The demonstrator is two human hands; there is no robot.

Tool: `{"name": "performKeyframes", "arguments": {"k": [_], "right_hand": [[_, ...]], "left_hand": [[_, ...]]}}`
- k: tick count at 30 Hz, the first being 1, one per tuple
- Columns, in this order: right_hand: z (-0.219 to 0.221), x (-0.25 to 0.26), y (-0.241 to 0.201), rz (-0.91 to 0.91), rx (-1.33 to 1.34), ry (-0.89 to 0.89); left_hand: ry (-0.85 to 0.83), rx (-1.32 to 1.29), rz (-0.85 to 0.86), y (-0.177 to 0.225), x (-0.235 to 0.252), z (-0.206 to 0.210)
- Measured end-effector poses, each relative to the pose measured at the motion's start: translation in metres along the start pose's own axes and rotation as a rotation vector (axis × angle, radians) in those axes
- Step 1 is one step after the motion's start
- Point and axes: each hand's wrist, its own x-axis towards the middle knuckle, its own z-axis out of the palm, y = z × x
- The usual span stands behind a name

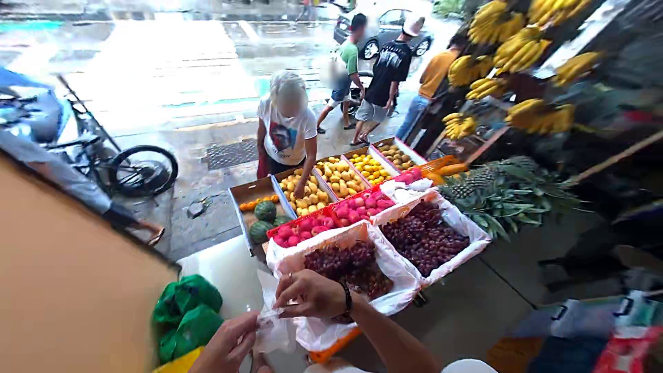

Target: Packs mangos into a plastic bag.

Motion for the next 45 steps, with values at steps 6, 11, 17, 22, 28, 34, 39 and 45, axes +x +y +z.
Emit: {"name": "performKeyframes", "arguments": {"k": [6,11,17,22,28,34,39,45], "right_hand": [[0.033,0.081,0.066,0.556,-0.32,0.474],[0.058,0.165,0.093,0.824,0.418,0.903],[0.064,0.206,0.138,1.084,1.205,1.171],[0.078,0.225,0.192,1.083,1.209,0.987],[0.055,0.255,0.272,1.186,0.284,0.405],[0.024,0.256,0.363,1.075,0.934,0.839],[0.005,0.299,0.385,0.716,1.596,1.091],[-0.014,0.318,0.417,1.037,0.808,0.936]], "left_hand": [[0.722,0.109,-0.285,-0.092,0.052,-0.072],[0.179,0.173,-0.531,-0.129,0.087,-0.125],[-0.201,0.226,-0.368,-0.239,0.106,-0.2],[-0.296,-0.011,-0.324,-0.302,0.126,-0.231],[-0.014,-0.646,-0.657,-0.332,0.171,-0.256],[-0.074,-0.311,-0.428,-0.42,0.201,-0.297],[-0.325,0.262,-0.675,-0.458,0.26,-0.305],[-0.439,0.323,-0.798,-0.499,0.33,-0.305]]}}
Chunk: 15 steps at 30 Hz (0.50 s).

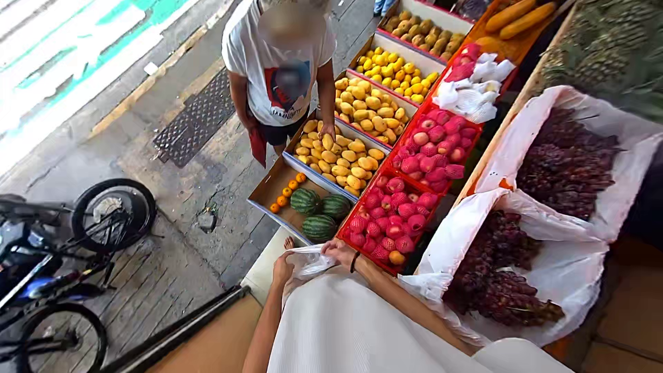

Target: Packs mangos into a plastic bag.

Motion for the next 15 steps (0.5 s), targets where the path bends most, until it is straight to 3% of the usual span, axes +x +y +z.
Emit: {"name": "performKeyframes", "arguments": {"k": [2,3,6,9,12,15], "right_hand": [[-0.004,0.018,0.0,0.059,-0.537,0.044],[-0.004,0.028,-0.002,0.122,-0.648,0.095],[-0.004,0.057,-0.004,0.274,-0.557,0.353],[-0.005,0.086,-0.009,0.401,-0.444,0.443],[-0.01,0.112,-0.009,0.469,-0.407,0.51],[-0.004,0.127,-0.031,0.471,-0.384,0.508]], "left_hand": [[0.047,0.107,0.029,0.008,0.021,-0.018],[0.043,0.156,0.074,0.014,0.034,-0.028],[-0.06,0.204,0.391,0.035,0.07,-0.044],[-0.21,0.257,0.607,0.046,0.104,-0.057],[-0.343,0.346,0.652,0.053,0.137,-0.07],[-0.388,0.497,0.492,0.063,0.155,-0.091]]}}
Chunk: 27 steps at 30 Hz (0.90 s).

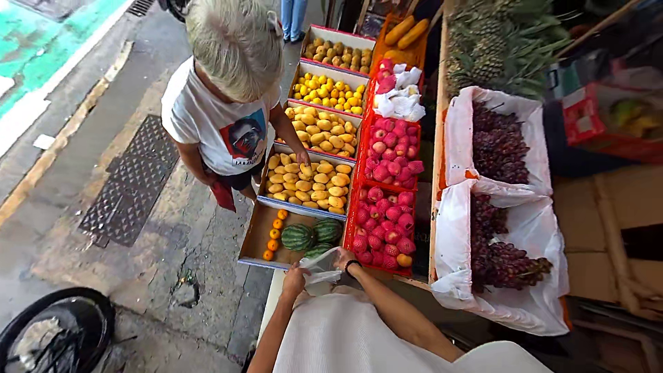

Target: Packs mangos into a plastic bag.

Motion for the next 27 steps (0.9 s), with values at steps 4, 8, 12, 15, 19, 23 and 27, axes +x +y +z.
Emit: {"name": "performKeyframes", "arguments": {"k": [4,8,12,15,19,23,27], "right_hand": [[0.003,-0.017,-0.032,0.02,-0.035,-0.069],[-0.008,-0.035,-0.038,0.143,-0.066,-0.127],[-0.028,0.0,-0.028,0.125,-0.043,-0.105],[-0.034,0.019,-0.025,0.082,-0.075,-0.115],[-0.042,0.023,-0.018,0.023,-0.087,-0.101],[-0.043,0.024,0.011,-0.083,-0.024,-0.105],[-0.032,0.011,0.01,-0.064,-0.054,-0.077]], "left_hand": [[0.058,-0.107,-0.202,-0.016,0.013,-0.026],[-0.065,-0.159,-0.048,-0.026,0.034,-0.043],[-0.123,-0.044,0.085,-0.013,0.059,-0.056],[-0.13,-0.008,0.126,0.001,0.07,-0.062],[-0.223,0.029,0.189,0.011,0.071,-0.066],[-0.101,-0.061,-0.086,0.011,0.073,-0.062],[-0.045,-0.065,-0.246,0.017,0.077,-0.056]]}}
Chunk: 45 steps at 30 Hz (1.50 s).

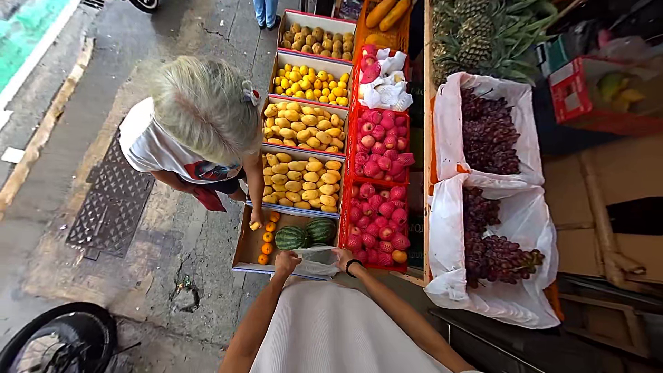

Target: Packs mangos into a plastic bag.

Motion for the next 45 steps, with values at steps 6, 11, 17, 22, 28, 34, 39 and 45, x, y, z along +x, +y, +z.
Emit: {"name": "performKeyframes", "arguments": {"k": [6,11,17,22,28,34,39,45], "right_hand": [[0.038,0.002,0.024,0.061,0.227,0.06],[0.036,-0.005,0.031,-0.058,0.342,-0.029],[0.021,0.017,-0.011,0.328,0.666,0.043],[0.051,0.121,-0.083,-0.002,-0.002,0.032],[0.134,0.272,-0.225,-0.373,-0.443,-0.09],[0.193,0.383,-0.276,-0.349,-0.743,0.149],[0.21,0.41,-0.271,-0.297,-0.862,0.175],[0.204,0.399,-0.267,-0.456,-0.882,0.248]], "left_hand": [[-0.17,0.102,0.399,-0.029,0.0,0.009],[-0.06,-0.02,0.141,-0.038,-0.019,0.016],[0.048,-0.048,-0.119,-0.069,-0.048,0.054],[0.171,-0.113,-0.135,-0.109,-0.057,0.111],[0.342,-0.28,-0.108,-0.16,-0.057,0.17],[0.474,-0.399,-0.16,-0.199,-0.05,0.189],[0.393,-0.509,-0.222,-0.201,-0.045,0.174],[0.354,-0.514,-0.21,-0.194,-0.028,0.161]]}}
